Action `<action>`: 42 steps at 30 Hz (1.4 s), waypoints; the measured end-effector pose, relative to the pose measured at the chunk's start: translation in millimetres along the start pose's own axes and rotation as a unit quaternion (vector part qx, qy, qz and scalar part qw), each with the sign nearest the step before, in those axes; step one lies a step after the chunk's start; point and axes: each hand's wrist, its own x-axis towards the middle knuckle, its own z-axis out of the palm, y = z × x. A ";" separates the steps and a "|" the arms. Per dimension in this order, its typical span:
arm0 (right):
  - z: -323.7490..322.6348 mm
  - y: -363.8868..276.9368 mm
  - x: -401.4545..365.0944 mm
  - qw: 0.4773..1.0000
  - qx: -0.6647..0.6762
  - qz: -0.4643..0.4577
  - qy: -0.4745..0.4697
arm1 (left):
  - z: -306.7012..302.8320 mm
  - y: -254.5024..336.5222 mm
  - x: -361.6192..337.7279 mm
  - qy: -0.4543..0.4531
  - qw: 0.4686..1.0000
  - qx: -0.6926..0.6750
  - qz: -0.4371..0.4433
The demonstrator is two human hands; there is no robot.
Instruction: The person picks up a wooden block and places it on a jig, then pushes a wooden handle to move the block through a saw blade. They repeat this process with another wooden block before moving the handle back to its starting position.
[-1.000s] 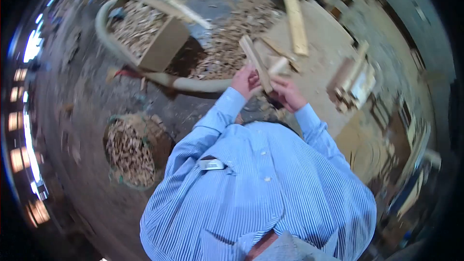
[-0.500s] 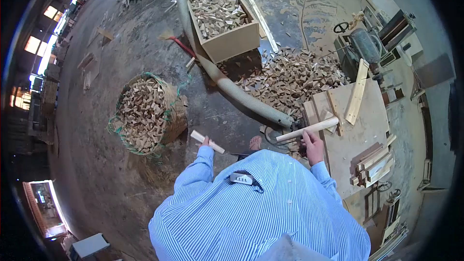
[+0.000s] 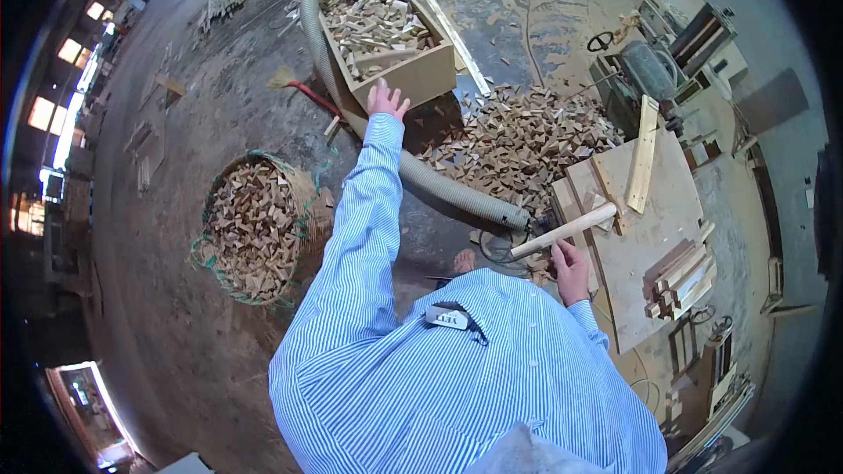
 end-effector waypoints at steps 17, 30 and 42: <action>-95.3 29.2 -57.9 0.954 -0.161 0.035 0.252 | -73.5 -249.9 -165.0 -0.323 0.798 0.393 -0.323; -304.1 76.9 12.8 0.767 -0.558 0.103 0.298 | 16.5 -281.3 -293.3 -0.523 0.600 0.601 -0.075; -321.2 86.5 30.3 0.763 -0.572 0.104 0.281 | 35.0 -282.7 -328.8 -0.461 0.587 0.664 0.038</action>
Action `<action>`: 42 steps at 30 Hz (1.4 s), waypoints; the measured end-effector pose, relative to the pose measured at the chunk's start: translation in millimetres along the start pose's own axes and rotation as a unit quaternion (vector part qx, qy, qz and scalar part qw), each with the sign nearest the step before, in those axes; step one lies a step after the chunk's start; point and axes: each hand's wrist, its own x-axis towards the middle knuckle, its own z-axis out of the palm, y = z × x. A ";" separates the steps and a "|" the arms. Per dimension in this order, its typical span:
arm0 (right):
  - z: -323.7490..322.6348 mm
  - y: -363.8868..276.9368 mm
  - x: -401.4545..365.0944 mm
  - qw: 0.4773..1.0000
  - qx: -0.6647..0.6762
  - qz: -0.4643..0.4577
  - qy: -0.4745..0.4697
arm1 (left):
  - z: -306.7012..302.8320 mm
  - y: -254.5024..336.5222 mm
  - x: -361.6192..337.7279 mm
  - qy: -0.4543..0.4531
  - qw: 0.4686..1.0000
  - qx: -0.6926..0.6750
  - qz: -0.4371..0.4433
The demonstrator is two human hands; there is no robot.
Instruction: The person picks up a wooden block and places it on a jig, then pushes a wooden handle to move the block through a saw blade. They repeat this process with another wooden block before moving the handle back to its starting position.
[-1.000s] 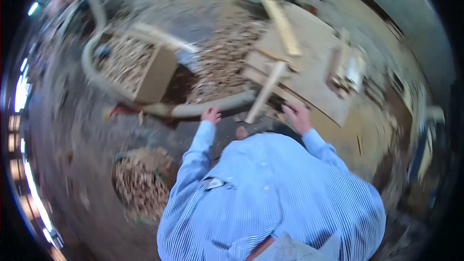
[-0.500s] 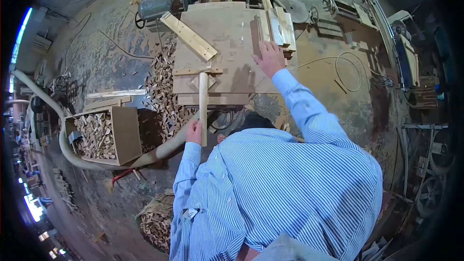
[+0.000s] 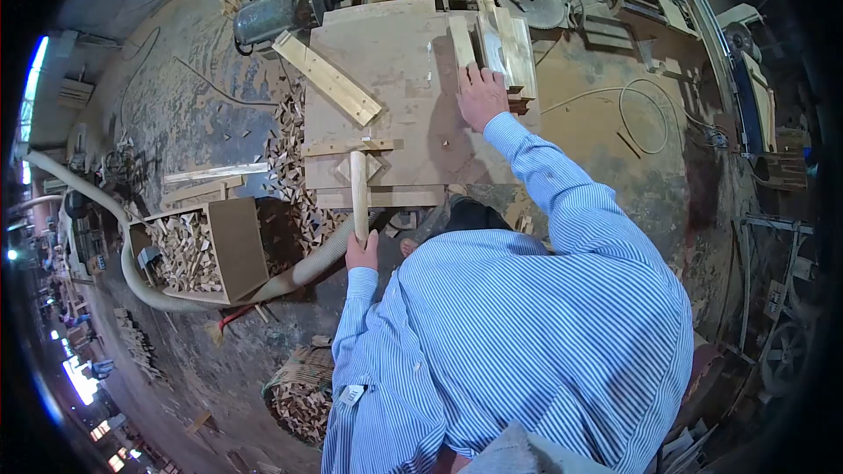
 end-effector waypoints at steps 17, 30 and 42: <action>9.6 -52.6 15.3 0.974 0.211 0.081 -0.026 | -12.5 -28.3 -25.6 -0.050 0.990 -0.022 -0.128; 70.0 -150.3 151.6 0.946 0.315 0.048 -0.061 | -6.8 31.5 19.1 0.036 0.997 0.056 -0.034; 86.7 -189.0 228.0 0.933 0.356 -0.019 -0.055 | 15.9 44.7 79.3 -0.035 0.979 0.185 -0.076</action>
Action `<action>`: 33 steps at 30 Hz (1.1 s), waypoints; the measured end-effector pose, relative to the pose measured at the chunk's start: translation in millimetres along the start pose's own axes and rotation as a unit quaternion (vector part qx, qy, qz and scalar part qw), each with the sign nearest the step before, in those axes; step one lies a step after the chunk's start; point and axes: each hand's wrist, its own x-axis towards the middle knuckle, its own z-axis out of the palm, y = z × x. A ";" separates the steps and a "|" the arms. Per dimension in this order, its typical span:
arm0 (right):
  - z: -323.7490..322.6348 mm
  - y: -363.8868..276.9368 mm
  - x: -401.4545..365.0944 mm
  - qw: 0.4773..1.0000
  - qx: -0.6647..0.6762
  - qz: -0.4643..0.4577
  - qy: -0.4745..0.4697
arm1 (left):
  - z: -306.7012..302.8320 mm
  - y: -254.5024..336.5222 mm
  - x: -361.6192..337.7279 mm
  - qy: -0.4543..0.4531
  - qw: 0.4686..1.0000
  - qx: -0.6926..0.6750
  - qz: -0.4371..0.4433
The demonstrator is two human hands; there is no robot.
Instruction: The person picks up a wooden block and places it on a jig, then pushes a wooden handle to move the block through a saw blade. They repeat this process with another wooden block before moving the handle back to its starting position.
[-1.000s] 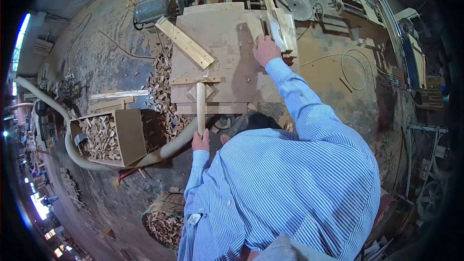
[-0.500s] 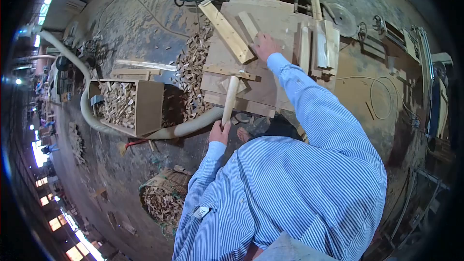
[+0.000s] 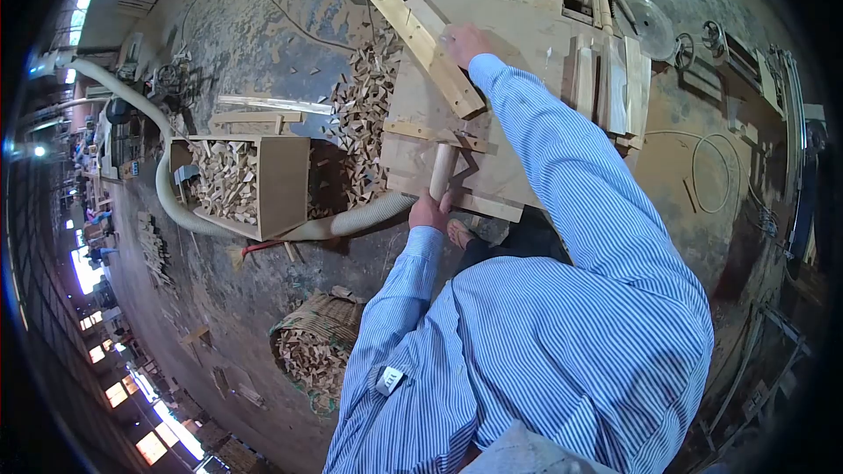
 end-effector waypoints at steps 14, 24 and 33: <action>14.7 9.4 29.6 0.998 0.026 -0.036 0.044 | -3.9 8.5 11.9 -0.033 0.999 0.016 -0.008; 2.4 24.6 72.8 0.997 0.053 -0.025 0.040 | -7.0 42.8 47.7 -0.034 0.998 0.040 -0.025; -26.0 43.5 122.0 0.999 0.027 -0.013 0.024 | -7.9 87.7 92.9 -0.009 1.000 0.021 -0.010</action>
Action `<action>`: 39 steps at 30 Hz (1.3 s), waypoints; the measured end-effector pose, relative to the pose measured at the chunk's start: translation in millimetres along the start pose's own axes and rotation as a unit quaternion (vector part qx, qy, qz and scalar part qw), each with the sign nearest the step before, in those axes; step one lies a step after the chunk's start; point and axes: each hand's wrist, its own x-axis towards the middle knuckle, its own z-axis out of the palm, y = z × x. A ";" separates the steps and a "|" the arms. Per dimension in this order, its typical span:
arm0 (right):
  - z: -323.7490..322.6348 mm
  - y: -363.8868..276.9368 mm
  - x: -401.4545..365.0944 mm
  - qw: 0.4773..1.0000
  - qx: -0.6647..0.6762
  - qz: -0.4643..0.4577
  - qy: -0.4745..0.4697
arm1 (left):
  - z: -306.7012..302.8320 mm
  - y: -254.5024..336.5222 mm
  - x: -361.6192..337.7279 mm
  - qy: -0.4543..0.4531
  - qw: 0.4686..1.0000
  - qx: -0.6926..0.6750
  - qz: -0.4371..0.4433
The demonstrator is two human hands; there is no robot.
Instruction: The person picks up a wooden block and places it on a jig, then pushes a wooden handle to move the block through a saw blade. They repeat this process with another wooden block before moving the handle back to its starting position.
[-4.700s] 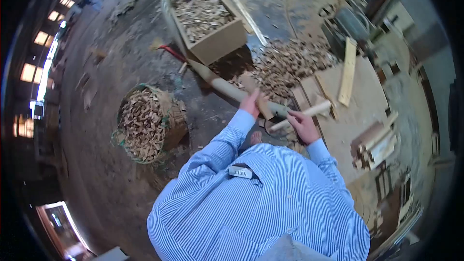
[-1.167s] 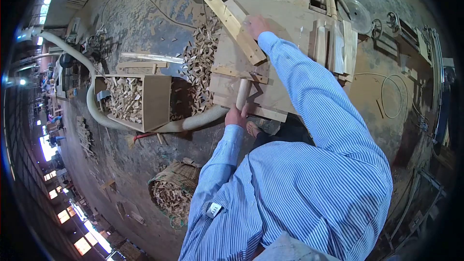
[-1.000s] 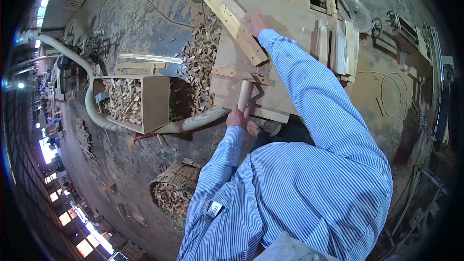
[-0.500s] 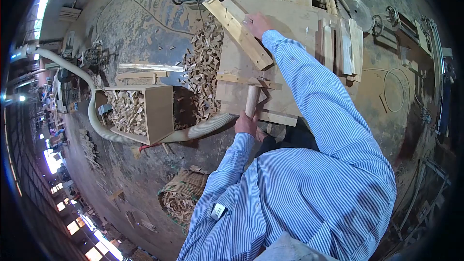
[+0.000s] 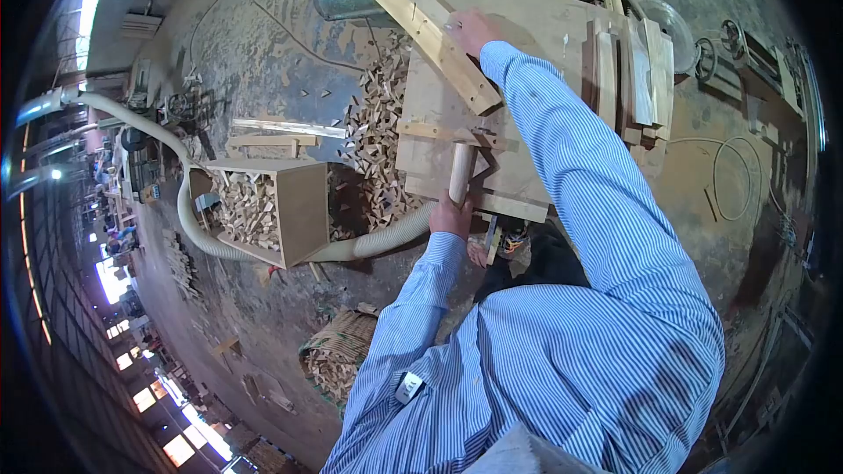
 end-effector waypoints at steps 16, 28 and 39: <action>-3.3 13.2 13.8 0.999 0.021 -0.033 -0.010 | 6.5 9.4 8.1 0.064 0.997 0.001 0.030; -18.0 0.2 -61.0 0.994 -0.087 0.000 0.061 | 6.5 -25.6 -32.9 0.044 0.999 0.019 0.007; 3.1 -46.8 -102.6 0.991 0.036 0.120 -0.039 | 10.0 -65.5 -66.0 0.020 1.000 -0.007 0.013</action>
